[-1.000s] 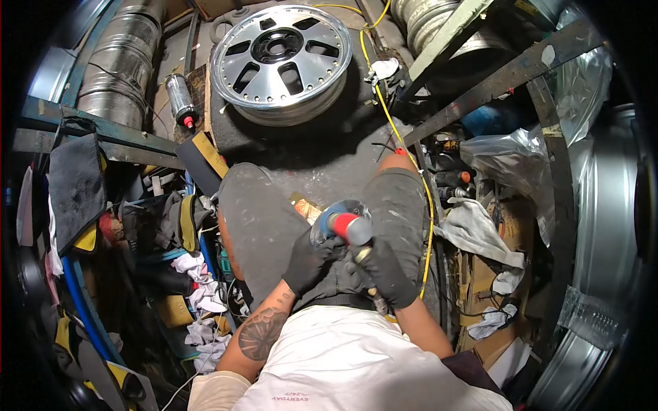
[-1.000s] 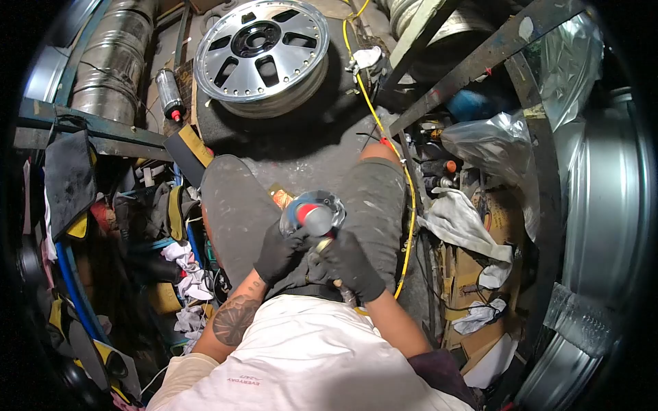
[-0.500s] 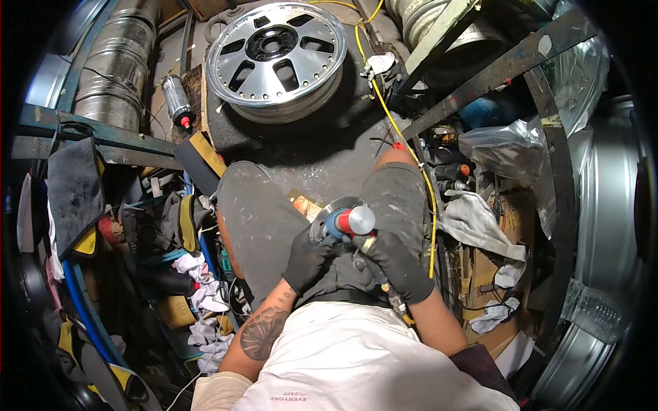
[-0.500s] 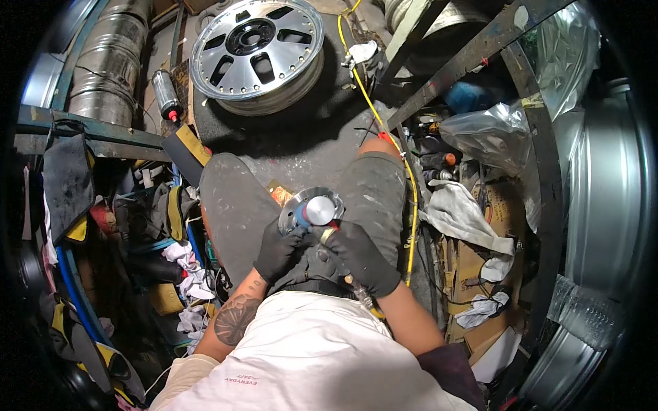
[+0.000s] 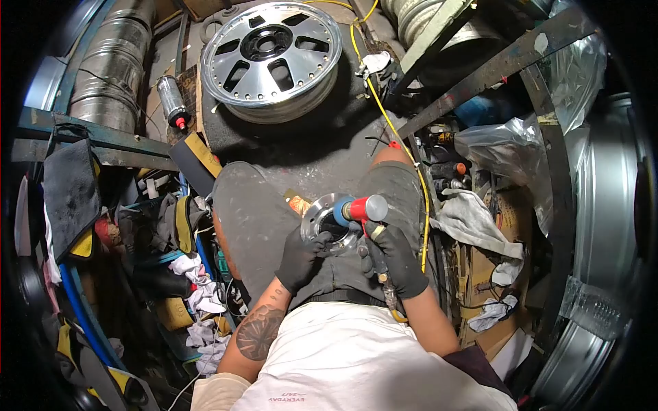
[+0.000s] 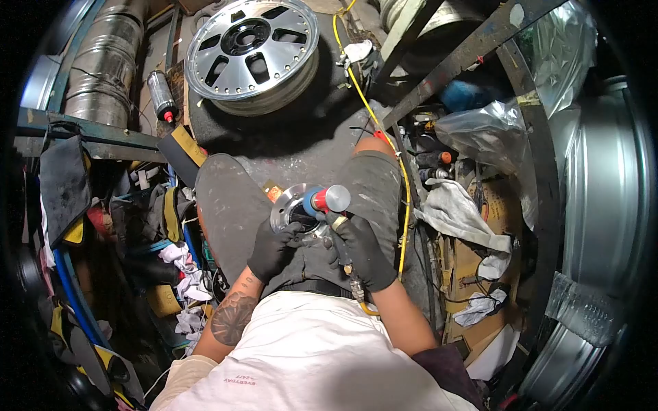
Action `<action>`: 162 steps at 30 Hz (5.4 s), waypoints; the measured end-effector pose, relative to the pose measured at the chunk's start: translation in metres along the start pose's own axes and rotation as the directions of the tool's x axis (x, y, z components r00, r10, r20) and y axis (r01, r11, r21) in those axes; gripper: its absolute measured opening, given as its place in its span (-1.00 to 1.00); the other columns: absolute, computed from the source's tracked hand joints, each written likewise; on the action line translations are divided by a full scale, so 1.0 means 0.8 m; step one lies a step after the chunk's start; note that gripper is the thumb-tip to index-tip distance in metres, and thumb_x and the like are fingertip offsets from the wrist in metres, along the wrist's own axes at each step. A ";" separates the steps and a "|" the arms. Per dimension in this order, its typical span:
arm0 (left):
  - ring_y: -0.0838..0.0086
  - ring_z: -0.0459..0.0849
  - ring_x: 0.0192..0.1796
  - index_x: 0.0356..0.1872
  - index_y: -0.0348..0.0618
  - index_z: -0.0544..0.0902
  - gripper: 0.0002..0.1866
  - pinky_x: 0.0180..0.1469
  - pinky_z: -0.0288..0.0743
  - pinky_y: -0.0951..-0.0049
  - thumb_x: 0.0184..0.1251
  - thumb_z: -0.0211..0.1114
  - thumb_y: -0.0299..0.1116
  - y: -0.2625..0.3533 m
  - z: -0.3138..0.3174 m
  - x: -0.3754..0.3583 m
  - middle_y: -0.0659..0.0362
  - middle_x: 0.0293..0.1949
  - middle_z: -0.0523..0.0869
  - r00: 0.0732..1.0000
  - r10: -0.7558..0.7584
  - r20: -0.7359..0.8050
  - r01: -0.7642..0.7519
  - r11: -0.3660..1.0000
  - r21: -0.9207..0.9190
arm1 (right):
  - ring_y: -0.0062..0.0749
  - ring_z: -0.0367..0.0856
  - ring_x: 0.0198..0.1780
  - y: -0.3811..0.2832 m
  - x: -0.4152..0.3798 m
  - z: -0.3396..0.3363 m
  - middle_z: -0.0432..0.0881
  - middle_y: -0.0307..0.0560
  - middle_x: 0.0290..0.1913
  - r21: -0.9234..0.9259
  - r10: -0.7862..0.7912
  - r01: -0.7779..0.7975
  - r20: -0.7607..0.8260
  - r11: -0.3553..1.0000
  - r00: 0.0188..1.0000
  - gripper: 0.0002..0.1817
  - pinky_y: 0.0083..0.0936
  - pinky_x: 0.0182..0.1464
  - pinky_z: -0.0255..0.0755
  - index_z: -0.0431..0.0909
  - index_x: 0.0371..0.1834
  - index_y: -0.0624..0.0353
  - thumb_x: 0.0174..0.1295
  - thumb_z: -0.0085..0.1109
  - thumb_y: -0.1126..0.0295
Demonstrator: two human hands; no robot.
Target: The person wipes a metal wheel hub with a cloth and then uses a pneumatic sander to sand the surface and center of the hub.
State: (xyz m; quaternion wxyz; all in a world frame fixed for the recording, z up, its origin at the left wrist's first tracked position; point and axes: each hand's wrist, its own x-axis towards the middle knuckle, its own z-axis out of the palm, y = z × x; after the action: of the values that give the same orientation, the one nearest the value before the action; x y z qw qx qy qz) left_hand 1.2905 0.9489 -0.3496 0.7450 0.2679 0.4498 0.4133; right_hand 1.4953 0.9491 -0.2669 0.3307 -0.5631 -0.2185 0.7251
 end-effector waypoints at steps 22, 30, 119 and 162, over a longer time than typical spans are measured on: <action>0.45 0.75 0.04 0.17 -0.30 0.66 -0.70 0.11 0.60 0.40 0.48 0.30 -0.50 0.009 -0.002 -0.005 0.14 0.04 0.79 1.000 0.013 -0.024 -0.010 0.991 0.130 | -0.61 0.58 -0.50 0.037 0.039 0.001 0.60 -0.25 -0.33 -0.032 -0.092 0.093 0.041 0.995 0.995 -0.65 -0.58 -0.46 0.48 0.55 0.11 0.26 0.48 0.19 0.20; 0.40 0.75 0.14 0.29 -0.36 0.58 -0.61 0.23 0.63 0.36 0.50 0.26 -0.53 0.018 0.000 -0.004 0.06 0.14 0.75 0.995 -0.101 0.006 0.099 0.986 0.134 | -0.58 0.61 -0.47 0.036 0.042 0.005 0.63 -0.20 -0.33 -0.047 -0.103 0.108 0.086 0.993 0.991 -0.63 -0.57 -0.45 0.51 0.54 0.22 0.29 0.46 0.16 0.31; 0.44 0.78 0.01 0.20 -0.38 0.63 -0.71 0.07 0.66 0.42 0.54 0.22 -0.55 -0.016 -0.014 -0.001 0.09 0.04 0.79 0.995 -0.075 -0.061 0.074 0.997 -0.017 | -0.55 0.58 -0.59 0.060 0.020 -0.037 0.62 -0.17 -0.38 -0.054 -0.088 0.086 -0.033 0.995 0.996 -0.66 -0.56 -0.53 0.50 0.54 0.05 0.29 0.42 0.23 0.22; 0.25 0.73 0.20 0.37 -0.26 0.51 -0.46 0.31 0.56 0.27 0.35 0.32 -0.52 0.028 -0.051 -0.037 0.03 0.18 0.72 0.949 0.258 0.179 -0.312 0.720 0.620 | 0.14 0.74 0.05 -0.039 0.036 0.050 0.73 0.23 0.10 -0.735 -0.472 0.633 0.481 0.242 0.739 -0.31 -0.08 0.12 0.62 0.57 0.28 0.20 0.09 0.47 0.11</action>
State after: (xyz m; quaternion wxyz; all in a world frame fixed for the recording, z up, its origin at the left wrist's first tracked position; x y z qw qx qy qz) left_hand 1.2383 0.9365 -0.3373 0.5532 0.5879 0.4869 0.3336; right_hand 1.4601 0.9938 -0.2538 0.2133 -0.4735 -0.7621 0.3867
